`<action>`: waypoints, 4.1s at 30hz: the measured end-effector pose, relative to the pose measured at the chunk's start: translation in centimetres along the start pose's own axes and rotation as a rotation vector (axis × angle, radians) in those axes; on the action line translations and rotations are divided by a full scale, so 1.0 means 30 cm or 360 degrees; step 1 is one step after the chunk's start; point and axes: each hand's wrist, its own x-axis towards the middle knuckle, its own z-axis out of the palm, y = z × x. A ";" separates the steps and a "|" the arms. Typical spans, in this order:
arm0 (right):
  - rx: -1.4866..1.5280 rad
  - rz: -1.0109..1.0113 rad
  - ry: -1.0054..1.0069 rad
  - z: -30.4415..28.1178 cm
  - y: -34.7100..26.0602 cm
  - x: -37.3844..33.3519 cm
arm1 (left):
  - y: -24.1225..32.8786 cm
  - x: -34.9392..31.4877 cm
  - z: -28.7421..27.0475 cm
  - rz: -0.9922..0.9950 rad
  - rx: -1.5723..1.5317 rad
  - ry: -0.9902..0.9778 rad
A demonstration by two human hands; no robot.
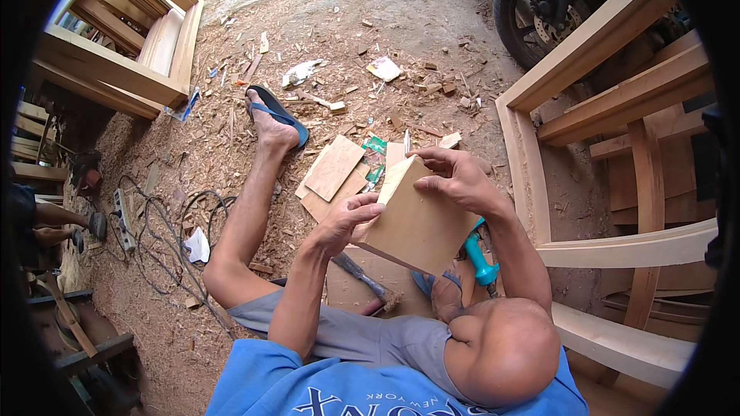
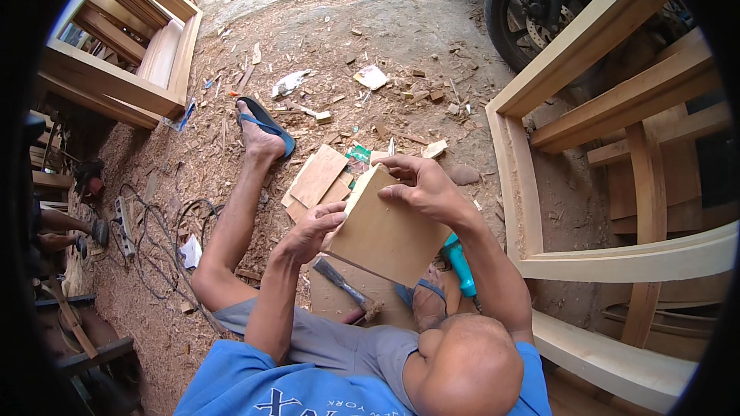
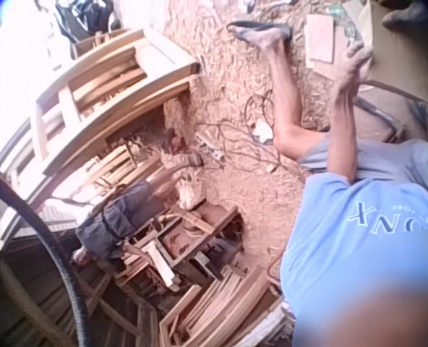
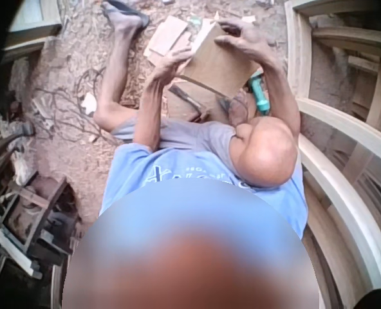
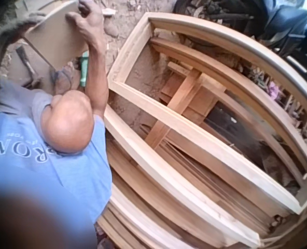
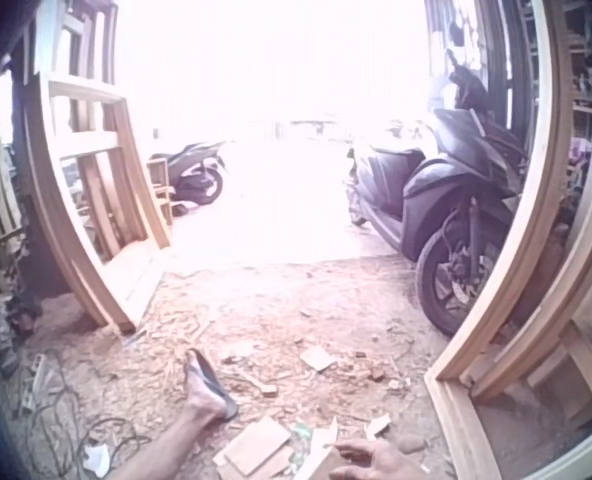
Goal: The person assembles a small wooden box by hand, aligning cut pieces and securing them with a nail gun. The person repeatedly positions and fastens the sides and bottom panels to form a rectangular box.
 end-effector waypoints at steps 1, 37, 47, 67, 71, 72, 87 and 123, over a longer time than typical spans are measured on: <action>0.0029 -0.0036 -0.0039 0.001 -0.002 0.000 | 0.014 0.002 0.010 -0.0024 0.0163 -0.0022; -0.1550 0.0560 0.1059 0.097 0.693 -0.445 | -0.003 0.042 -0.073 0.0757 0.0051 0.0691; -0.0843 0.0386 0.1249 -0.117 0.280 -0.508 | 0.080 0.089 -0.005 0.1024 0.0217 0.0804; -0.0902 -0.0541 0.0727 0.057 -0.139 -0.325 | 0.130 0.055 0.232 0.0848 0.1022 0.0956; -0.0870 -0.0540 0.0729 0.052 -0.125 -0.324 | 0.113 0.060 0.221 0.0774 0.1080 0.0983; -0.0864 -0.0547 0.0729 0.050 -0.122 -0.324 | 0.106 0.069 0.218 0.0758 0.1067 0.0995; -0.0980 -0.0263 0.1229 0.001 0.089 -0.506 | 0.039 0.135 0.072 0.0706 -0.0157 0.0705; -0.0141 0.0539 0.0245 -0.054 -0.103 -0.274 | 0.014 0.117 0.012 0.0683 -0.0384 0.0610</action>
